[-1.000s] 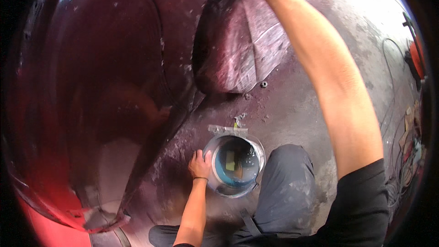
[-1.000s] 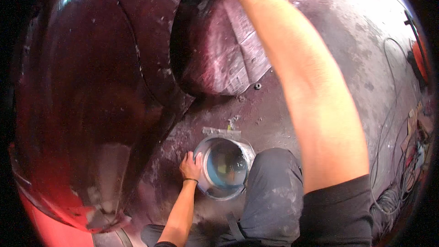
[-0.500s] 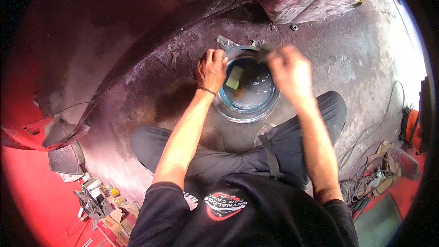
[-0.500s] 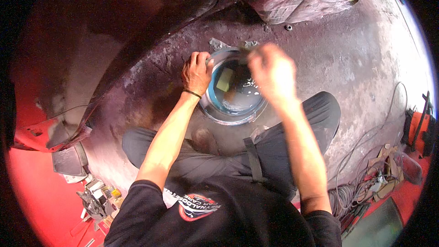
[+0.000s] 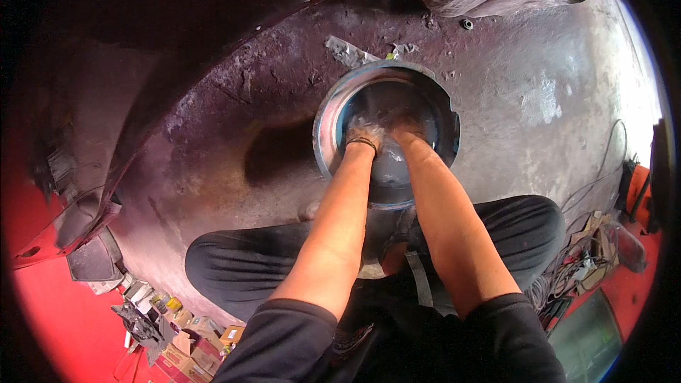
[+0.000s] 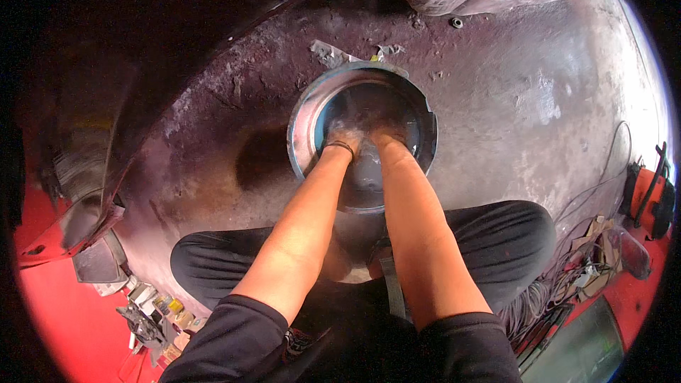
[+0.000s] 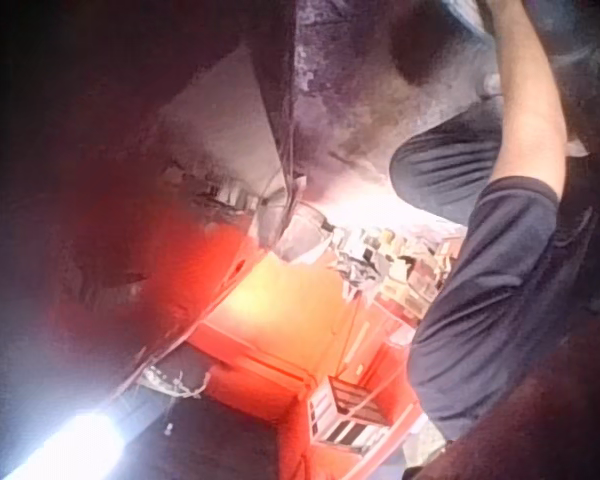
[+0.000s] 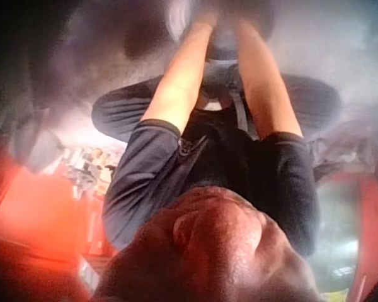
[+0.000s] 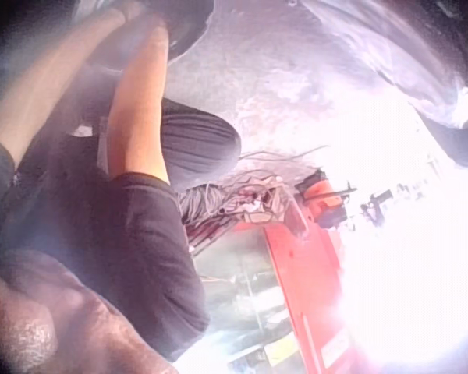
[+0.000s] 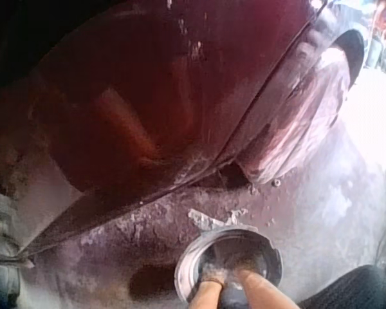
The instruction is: The person sits on the floor and uses a sanding block to wet-sand the rear quarter panel of a maroon car. They repeatedly dip the sanding block into a bucket of water and rub the surface in circular and linear motions.
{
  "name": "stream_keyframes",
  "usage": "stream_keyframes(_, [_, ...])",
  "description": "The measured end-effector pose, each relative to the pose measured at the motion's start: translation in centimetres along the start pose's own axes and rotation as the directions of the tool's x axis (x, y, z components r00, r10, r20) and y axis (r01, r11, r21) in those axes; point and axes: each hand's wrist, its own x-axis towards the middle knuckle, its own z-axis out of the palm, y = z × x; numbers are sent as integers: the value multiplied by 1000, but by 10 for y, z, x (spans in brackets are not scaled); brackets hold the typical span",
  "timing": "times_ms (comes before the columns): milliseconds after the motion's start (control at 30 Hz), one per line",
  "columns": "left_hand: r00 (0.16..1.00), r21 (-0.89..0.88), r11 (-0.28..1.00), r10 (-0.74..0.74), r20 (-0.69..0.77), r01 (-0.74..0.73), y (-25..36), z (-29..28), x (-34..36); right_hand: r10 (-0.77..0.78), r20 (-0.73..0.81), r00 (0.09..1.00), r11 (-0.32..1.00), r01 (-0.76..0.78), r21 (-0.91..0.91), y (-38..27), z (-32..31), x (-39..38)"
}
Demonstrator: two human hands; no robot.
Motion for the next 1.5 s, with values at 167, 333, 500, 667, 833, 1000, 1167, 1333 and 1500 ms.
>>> stream_keyframes(167, [972,-290,943,-203,-120,162,-7,17,36,-7,-216,976,999,0,-34,5,6,11])
stream_keyframes(333, [962,-238,950,-145,231,200,-16,1,28,-201,-277,940,980,195,-49,-19,-74,-62])
stream_keyframes(500, [995,-269,962,27,-98,-53,-15,-86,-62,-287,-543,789,890,430,154,18,-120,-127])
stream_keyframes(667, [974,-947,252,-59,-220,-199,-51,-75,-76,-172,-157,973,309,204,929,27,-170,-181])
stream_keyframes(833, [985,-960,-281,169,-33,16,-27,-101,-120,-204,46,978,57,-35,998,17,-162,-173])
stream_keyframes(1000, [989,-989,-23,30,-144,-144,-21,-69,-78,-315,197,929,309,-95,946,-3,-146,-148])
stream_keyframes(1167, [965,-974,190,-251,76,126,-23,-50,-35,39,225,974,418,-220,881,-9,-76,-70])
stream_keyframes(1333, [906,-497,758,-332,263,422,4,-34,-23,208,170,963,781,-268,564,19,3,27])
stream_keyframes(1500, [947,-360,876,-296,123,321,-5,-7,-14,-82,-128,988,995,74,-64,-7,-33,-24])
